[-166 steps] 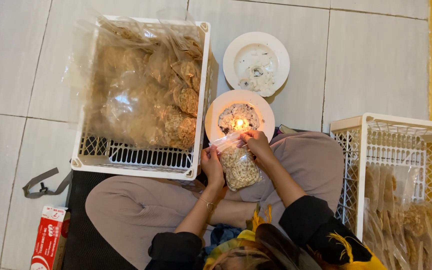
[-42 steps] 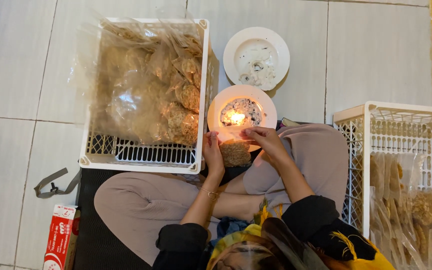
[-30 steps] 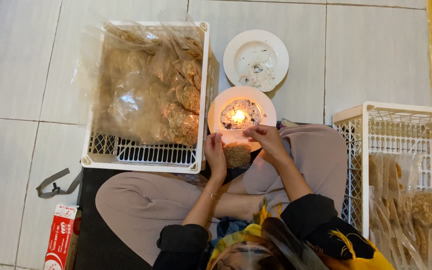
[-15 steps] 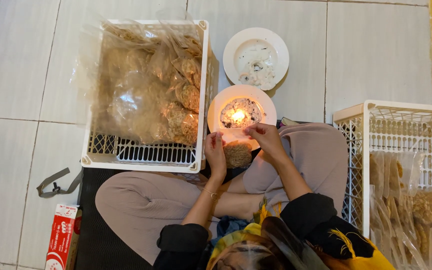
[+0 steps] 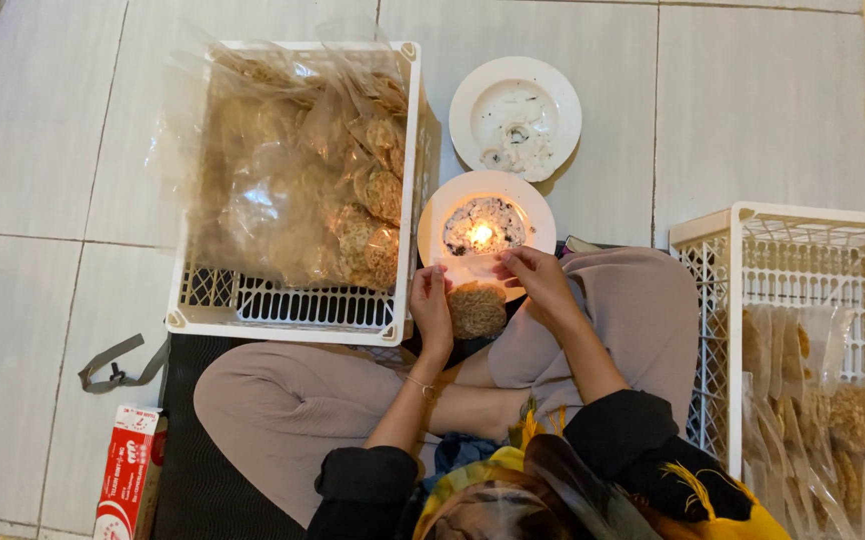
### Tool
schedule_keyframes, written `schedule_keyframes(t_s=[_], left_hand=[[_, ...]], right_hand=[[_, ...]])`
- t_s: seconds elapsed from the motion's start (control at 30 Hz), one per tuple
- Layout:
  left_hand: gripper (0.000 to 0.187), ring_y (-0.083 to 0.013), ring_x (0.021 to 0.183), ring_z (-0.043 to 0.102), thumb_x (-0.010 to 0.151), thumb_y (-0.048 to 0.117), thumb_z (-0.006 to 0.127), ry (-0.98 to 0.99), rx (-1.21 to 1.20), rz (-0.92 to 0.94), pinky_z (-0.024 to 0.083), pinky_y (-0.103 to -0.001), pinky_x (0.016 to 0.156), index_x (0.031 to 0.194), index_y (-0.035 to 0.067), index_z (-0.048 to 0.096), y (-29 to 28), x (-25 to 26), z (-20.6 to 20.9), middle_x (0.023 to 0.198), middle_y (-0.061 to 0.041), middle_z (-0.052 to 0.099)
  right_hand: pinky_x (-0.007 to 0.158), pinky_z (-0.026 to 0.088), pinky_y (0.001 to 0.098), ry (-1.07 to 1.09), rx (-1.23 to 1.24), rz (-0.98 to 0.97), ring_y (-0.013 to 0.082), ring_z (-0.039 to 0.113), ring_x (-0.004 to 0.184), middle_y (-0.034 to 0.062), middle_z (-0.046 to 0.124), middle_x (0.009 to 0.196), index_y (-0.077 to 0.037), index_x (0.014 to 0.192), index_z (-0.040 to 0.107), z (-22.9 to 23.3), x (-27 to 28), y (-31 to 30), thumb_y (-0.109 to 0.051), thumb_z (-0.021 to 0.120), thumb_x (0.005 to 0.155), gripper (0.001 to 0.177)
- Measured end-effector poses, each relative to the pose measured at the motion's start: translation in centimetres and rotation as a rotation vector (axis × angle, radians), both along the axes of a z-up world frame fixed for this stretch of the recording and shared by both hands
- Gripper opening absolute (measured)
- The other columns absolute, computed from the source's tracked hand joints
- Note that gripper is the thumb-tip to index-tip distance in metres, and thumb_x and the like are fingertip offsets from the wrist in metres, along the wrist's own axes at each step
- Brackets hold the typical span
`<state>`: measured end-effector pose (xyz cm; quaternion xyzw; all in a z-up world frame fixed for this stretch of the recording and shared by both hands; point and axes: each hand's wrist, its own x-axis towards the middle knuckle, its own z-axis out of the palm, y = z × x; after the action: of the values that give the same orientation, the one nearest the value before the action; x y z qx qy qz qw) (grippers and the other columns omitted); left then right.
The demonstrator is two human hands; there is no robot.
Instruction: The person seals small plastic bags containing snacks by applying heat from a candle flame.
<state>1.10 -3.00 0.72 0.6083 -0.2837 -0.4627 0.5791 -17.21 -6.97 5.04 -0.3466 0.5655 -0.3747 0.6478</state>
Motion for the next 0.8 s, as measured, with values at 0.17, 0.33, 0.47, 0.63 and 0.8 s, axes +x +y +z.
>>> schedule_keyframes(t_s=[0.17, 0.33, 0.47, 0.63, 0.8], left_hand=[[0.022, -0.0080, 0.078, 0.055, 0.107, 0.024, 0.058, 0.025, 0.001, -0.012, 0.049, -0.024, 0.073, 0.105, 0.004, 0.068, 0.2, 0.1, -0.7, 0.084, 0.001, 0.060], [0.025, -0.0074, 0.080, 0.056, 0.107, 0.027, 0.058, -0.004, 0.023, -0.033, 0.048, -0.023, 0.074, 0.111, 0.005, 0.070, -0.2, 0.2, -0.4, 0.086, 0.002, 0.059], [0.026, -0.0070, 0.080, 0.056, 0.106, 0.028, 0.059, 0.038, 0.018, -0.013, 0.049, -0.023, 0.074, 0.109, 0.004, 0.069, 0.0, 0.2, -0.7, 0.088, 0.003, 0.062], [0.025, -0.0070, 0.077, 0.055, 0.106, 0.028, 0.060, 0.069, 0.034, 0.016, 0.049, -0.023, 0.072, 0.107, 0.004, 0.069, -0.3, 0.3, -1.8, 0.084, 0.002, 0.059], [0.024, -0.0062, 0.073, 0.053, 0.106, 0.027, 0.059, 0.039, 0.035, 0.028, 0.046, -0.023, 0.067, 0.099, 0.005, 0.065, -0.7, 0.3, -1.7, 0.081, 0.003, 0.058]], right_hand=[[0.073, 0.054, 0.0302, -0.010, -0.064, -0.012, 0.0152, 0.070, 0.083, 0.0070, 0.075, 0.089, 0.000, 0.098, 0.073, -0.7, -0.3, 0.1, -0.020, 0.063, 0.102, 0.022], [0.073, 0.054, 0.0299, 0.007, -0.061, -0.009, 0.0148, 0.070, 0.082, 0.0065, 0.075, 0.089, -0.001, 0.097, 0.073, -0.9, -0.4, -0.1, -0.021, 0.062, 0.103, 0.024], [0.073, 0.054, 0.0298, 0.000, -0.013, 0.001, 0.0135, 0.069, 0.081, 0.0054, 0.075, 0.090, -0.003, 0.100, 0.073, -0.6, -0.2, 0.0, -0.022, 0.061, 0.102, 0.022], [0.075, 0.055, 0.0296, 0.095, -0.018, 0.134, 0.0130, 0.067, 0.080, 0.0058, 0.073, 0.088, -0.003, 0.099, 0.072, -1.4, -0.4, 0.1, -0.022, 0.064, 0.102, 0.021], [0.076, 0.055, 0.0288, 0.025, -0.002, 0.039, 0.0133, 0.069, 0.080, 0.0074, 0.074, 0.088, 0.000, 0.094, 0.070, -2.0, -0.1, -0.1, -0.017, 0.062, 0.102, 0.020]])
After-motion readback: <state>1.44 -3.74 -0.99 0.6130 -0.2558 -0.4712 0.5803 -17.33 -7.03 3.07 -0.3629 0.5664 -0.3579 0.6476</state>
